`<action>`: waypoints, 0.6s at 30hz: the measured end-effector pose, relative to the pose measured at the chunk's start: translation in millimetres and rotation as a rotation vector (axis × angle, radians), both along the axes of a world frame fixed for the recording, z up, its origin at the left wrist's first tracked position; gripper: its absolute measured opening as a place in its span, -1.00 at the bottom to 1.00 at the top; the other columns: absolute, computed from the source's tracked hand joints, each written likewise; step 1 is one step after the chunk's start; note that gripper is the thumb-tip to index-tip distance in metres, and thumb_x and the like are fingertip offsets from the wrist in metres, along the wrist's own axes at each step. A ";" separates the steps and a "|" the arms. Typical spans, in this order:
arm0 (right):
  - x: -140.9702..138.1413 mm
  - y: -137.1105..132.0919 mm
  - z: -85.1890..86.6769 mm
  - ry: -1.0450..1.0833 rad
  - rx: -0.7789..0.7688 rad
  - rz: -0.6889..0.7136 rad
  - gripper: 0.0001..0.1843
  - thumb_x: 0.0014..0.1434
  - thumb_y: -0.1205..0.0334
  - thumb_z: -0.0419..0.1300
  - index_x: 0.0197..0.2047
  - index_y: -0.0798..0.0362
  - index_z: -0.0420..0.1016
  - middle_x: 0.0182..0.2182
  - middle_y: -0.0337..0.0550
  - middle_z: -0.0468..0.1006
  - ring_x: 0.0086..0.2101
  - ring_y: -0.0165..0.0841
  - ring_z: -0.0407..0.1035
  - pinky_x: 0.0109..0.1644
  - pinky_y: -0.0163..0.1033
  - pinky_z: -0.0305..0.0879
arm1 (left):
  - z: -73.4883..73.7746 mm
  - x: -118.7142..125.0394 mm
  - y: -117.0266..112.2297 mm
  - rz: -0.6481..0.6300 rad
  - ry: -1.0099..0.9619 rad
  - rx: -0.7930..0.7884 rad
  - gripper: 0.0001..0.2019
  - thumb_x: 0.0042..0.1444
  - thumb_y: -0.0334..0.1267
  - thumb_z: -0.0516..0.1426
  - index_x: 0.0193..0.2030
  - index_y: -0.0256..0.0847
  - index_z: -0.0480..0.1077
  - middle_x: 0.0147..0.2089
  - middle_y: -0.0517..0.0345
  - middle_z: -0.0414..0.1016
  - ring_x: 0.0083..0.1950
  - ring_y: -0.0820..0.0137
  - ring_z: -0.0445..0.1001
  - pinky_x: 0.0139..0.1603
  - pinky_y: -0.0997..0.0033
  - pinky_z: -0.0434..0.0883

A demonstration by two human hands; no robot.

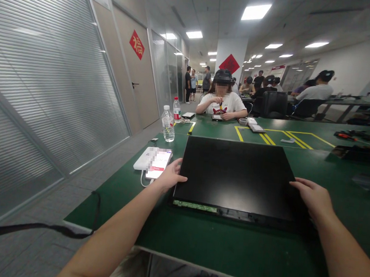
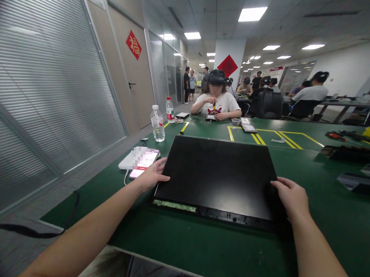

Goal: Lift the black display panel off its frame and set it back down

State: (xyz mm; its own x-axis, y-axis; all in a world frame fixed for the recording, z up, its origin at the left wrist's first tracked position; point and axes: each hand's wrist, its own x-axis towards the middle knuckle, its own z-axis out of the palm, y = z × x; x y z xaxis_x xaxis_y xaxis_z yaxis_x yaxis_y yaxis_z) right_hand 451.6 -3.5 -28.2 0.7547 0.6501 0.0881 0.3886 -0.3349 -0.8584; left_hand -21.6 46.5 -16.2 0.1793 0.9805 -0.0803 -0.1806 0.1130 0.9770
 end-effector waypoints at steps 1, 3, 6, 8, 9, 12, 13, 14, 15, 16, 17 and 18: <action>-0.3 0.2 0.4 0.004 -0.001 -0.007 -0.58 -0.10 0.04 0.34 -0.16 0.04 0.71 -0.15 0.07 0.70 -0.10 -0.04 0.52 -0.01 -0.04 0.35 | 0.2 0.8 -0.2 0.008 0.006 -0.006 -0.03 -0.30 -0.71 0.36 0.35 -0.20 0.34 0.13 -0.13 0.68 0.27 -0.07 0.58 0.42 -0.17 0.38; 0.2 0.9 0.2 0.016 -0.006 -0.015 -0.54 -0.11 0.04 0.34 -0.14 0.06 0.71 -0.17 0.07 0.70 -0.14 -0.05 0.53 -0.02 -0.05 0.36 | 0.5 2.1 -0.8 0.010 0.012 -0.016 -0.01 -0.31 -0.71 0.36 0.38 -0.21 0.32 0.16 -0.15 0.66 0.29 -0.06 0.57 0.42 -0.15 0.38; 3.7 2.2 -3.4 0.025 -0.003 -0.014 -0.50 -0.11 0.02 0.33 -0.10 0.07 0.71 -0.17 0.08 0.70 -0.16 -0.06 0.53 -0.01 -0.03 0.36 | 0.3 2.6 -1.4 -0.009 0.008 -0.009 0.01 -0.30 -0.70 0.37 0.40 -0.21 0.31 0.21 -0.18 0.63 0.34 -0.07 0.53 0.44 -0.14 0.36; 6.7 2.8 -6.3 0.022 0.000 -0.006 -0.49 -0.12 0.00 0.34 -0.10 0.05 0.71 -0.15 0.07 0.70 -0.14 -0.05 0.53 0.00 -0.02 0.36 | 0.1 2.2 -1.9 -0.015 0.013 0.000 0.02 -0.29 -0.68 0.39 0.41 -0.19 0.31 0.25 -0.18 0.61 0.37 -0.07 0.50 0.46 -0.14 0.34; 7.7 2.9 -7.1 0.017 0.002 -0.003 -0.50 -0.12 -0.01 0.34 -0.11 0.04 0.71 -0.14 0.07 0.70 -0.13 -0.04 0.53 0.01 -0.01 0.36 | 0.2 2.1 -2.2 -0.015 0.020 0.002 0.02 -0.29 -0.68 0.39 0.42 -0.18 0.30 0.28 -0.19 0.59 0.39 -0.07 0.48 0.47 -0.13 0.33; 7.0 1.8 -5.1 0.000 -0.012 0.003 -0.54 -0.10 0.00 0.33 -0.13 0.03 0.70 -0.11 0.08 0.70 -0.09 -0.02 0.53 0.02 -0.01 0.35 | 1.2 2.3 -3.5 -0.013 0.046 0.011 0.04 -0.27 -0.66 0.39 0.44 -0.20 0.28 0.38 -0.24 0.49 0.44 -0.07 0.42 0.48 -0.10 0.31; 5.5 1.0 -3.0 -0.005 -0.021 -0.001 -0.54 -0.10 0.01 0.33 -0.13 0.04 0.70 -0.10 0.09 0.70 -0.08 -0.01 0.53 0.02 -0.01 0.35 | 1.6 2.5 -3.8 -0.014 0.054 0.018 0.04 -0.27 -0.65 0.39 0.45 -0.21 0.27 0.39 -0.26 0.47 0.45 -0.07 0.41 0.48 -0.10 0.31; 3.7 0.0 -0.6 -0.011 -0.033 -0.005 -0.53 -0.09 0.01 0.33 -0.12 0.05 0.70 -0.09 0.10 0.70 -0.07 -0.01 0.52 0.02 -0.02 0.35 | 1.8 2.7 -3.9 -0.016 0.059 0.030 0.03 -0.27 -0.65 0.39 0.44 -0.21 0.27 0.39 -0.26 0.47 0.46 -0.07 0.40 0.49 -0.09 0.31; 1.7 -0.9 1.9 -0.016 -0.045 -0.008 -0.52 -0.08 0.01 0.32 -0.11 0.06 0.70 -0.08 0.10 0.70 -0.07 -0.01 0.52 0.02 -0.02 0.35 | 1.7 2.8 -3.9 -0.021 0.063 0.045 0.02 -0.26 -0.65 0.38 0.43 -0.21 0.29 0.38 -0.25 0.48 0.46 -0.07 0.39 0.49 -0.08 0.30; -0.2 -1.8 4.2 -0.021 -0.055 -0.011 -0.51 -0.08 0.01 0.32 -0.09 0.06 0.70 -0.07 0.11 0.70 -0.07 -0.01 0.52 0.01 -0.03 0.35 | 1.5 2.8 -3.6 -0.026 0.068 0.059 0.00 -0.27 -0.64 0.38 0.42 -0.20 0.31 0.36 -0.23 0.51 0.46 -0.08 0.39 0.49 -0.08 0.30; -1.5 -2.5 5.9 -0.028 -0.065 -0.012 -0.50 -0.07 0.00 0.31 -0.08 0.07 0.70 -0.07 0.11 0.70 -0.07 -0.01 0.52 -0.01 -0.03 0.36 | 1.2 2.7 -3.3 -0.029 0.071 0.072 -0.02 -0.27 -0.64 0.38 0.40 -0.19 0.34 0.33 -0.20 0.54 0.46 -0.08 0.39 0.49 -0.09 0.29; -2.2 -2.9 7.0 -0.035 -0.075 -0.011 -0.50 -0.07 0.00 0.31 -0.08 0.06 0.70 -0.07 0.11 0.70 -0.07 -0.01 0.52 -0.02 -0.03 0.36 | 0.7 2.4 -2.7 -0.030 0.072 0.081 -0.03 -0.28 -0.64 0.39 0.38 -0.17 0.36 0.31 -0.19 0.55 0.46 -0.09 0.39 0.49 -0.10 0.29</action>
State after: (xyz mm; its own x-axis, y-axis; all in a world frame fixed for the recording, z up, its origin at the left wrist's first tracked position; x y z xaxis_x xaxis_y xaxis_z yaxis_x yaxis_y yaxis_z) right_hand 449.4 -6.4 -21.2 0.7593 0.6475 0.0656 0.4135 -0.4021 -0.8169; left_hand -19.2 43.8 -15.5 0.2048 0.9787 -0.0148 -0.1070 0.0375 0.9936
